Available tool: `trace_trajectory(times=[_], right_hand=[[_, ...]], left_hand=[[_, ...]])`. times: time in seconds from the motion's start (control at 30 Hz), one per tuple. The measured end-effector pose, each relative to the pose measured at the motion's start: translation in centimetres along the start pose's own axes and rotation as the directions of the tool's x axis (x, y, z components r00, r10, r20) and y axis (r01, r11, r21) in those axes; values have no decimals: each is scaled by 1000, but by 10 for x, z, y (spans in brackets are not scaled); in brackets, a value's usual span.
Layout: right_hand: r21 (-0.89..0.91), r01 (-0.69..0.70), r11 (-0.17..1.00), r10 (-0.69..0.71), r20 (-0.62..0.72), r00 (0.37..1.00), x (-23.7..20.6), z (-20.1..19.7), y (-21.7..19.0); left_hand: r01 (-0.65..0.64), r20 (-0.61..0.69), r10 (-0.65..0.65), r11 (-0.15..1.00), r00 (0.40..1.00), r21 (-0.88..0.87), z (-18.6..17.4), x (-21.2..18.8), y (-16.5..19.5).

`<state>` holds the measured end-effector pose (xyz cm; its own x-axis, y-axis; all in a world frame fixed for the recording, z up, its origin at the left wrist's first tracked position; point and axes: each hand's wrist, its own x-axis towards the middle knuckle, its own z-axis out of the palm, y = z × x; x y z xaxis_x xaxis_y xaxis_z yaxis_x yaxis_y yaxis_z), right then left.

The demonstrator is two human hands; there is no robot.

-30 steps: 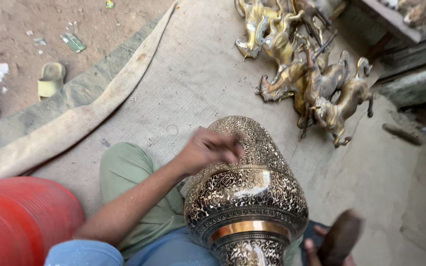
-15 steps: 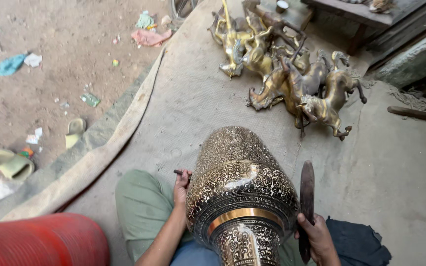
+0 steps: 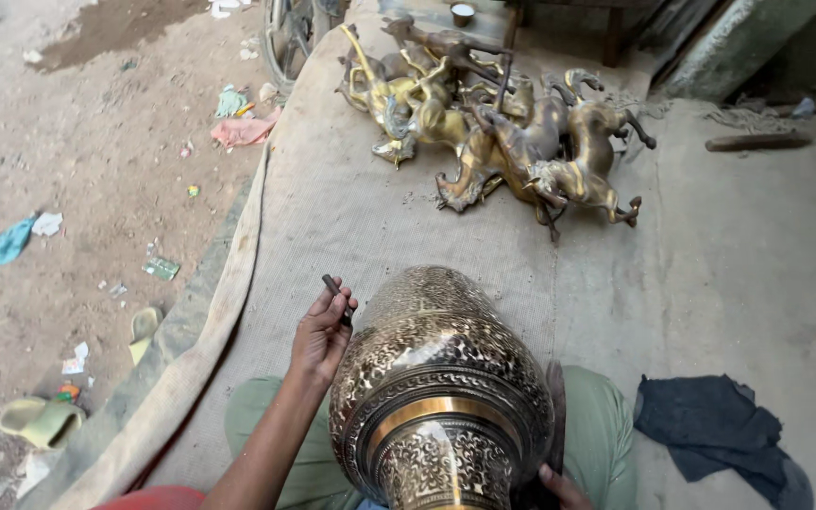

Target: The person sits on a sack and uses a chisel and hammer to engrave intricate patterns into a large metal vase. They repeatedly strike the chisel along the vase's surface to create detailed designs.

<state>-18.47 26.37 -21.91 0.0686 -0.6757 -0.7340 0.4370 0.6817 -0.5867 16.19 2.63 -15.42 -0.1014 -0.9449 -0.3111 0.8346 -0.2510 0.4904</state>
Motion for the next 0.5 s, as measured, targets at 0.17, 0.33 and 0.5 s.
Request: trace_trajectory(times=[0.17,0.33,0.5], right_hand=[[-211,59,976,-110,-236,965,-1,-8,-9],[-79,240,968,-252,-332,909,-11,-6,-31],[-75,390,918,-396,-256,882,-35,8,-63]], left_hand=[[-38,147,-19,926,989,375,27,5,24],[-134,516,-269,776,813,616,72,-6,17],[-132,549,-424,693,721,709,91,-16,6]])
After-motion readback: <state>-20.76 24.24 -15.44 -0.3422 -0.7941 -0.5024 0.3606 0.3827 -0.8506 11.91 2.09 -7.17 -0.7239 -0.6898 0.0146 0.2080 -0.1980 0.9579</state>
